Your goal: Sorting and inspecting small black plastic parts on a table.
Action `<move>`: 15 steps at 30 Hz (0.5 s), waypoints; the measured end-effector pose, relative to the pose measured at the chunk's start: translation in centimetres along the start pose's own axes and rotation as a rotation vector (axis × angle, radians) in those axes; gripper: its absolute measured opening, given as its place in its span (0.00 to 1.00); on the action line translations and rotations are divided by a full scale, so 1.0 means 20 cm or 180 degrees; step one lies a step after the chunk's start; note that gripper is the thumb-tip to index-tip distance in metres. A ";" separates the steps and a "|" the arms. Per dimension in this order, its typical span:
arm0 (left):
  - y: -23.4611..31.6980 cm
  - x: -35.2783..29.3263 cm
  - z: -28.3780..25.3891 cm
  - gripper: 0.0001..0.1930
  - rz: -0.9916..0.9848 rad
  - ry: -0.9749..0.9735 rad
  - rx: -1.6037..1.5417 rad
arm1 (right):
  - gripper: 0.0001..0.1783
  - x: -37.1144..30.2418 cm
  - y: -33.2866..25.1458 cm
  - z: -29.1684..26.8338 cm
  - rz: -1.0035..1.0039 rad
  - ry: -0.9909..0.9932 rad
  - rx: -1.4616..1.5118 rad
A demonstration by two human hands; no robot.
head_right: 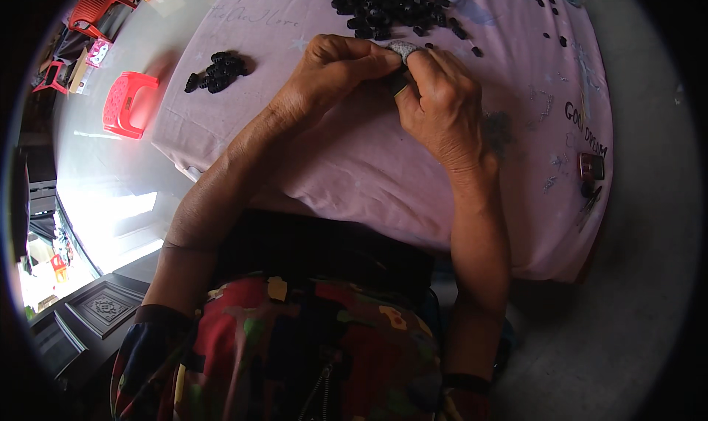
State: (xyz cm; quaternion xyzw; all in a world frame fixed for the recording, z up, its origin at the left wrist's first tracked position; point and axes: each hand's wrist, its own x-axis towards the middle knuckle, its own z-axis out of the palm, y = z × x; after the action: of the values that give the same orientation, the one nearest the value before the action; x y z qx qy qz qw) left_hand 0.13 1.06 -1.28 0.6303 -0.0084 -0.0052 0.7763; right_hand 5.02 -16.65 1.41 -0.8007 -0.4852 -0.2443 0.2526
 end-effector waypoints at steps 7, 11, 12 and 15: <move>0.05 -0.01 0.03 0.10 0.0166 -0.0020 0.0152 | 0.11 0.00 0.01 -0.02 0.0260 0.0205 0.0393; 0.06 -0.02 -0.01 0.11 0.0214 0.0175 -0.0453 | 0.10 -0.01 0.01 -0.04 0.0880 -0.0011 0.0683; 0.09 -0.02 -0.04 0.12 0.0058 0.0169 -0.0414 | 0.08 -0.02 0.02 -0.02 0.0990 0.0000 0.0810; 0.11 0.01 -0.11 0.13 -0.0131 0.0234 -0.0520 | 0.09 -0.01 0.01 -0.01 0.0599 -0.0298 0.0438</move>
State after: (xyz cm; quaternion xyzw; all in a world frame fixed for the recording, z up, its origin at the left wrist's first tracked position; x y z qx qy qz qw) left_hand 0.31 3.67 0.49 0.5647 0.0335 0.0013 0.8246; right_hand 5.14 -17.11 1.42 -0.8339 -0.4348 -0.1480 0.3059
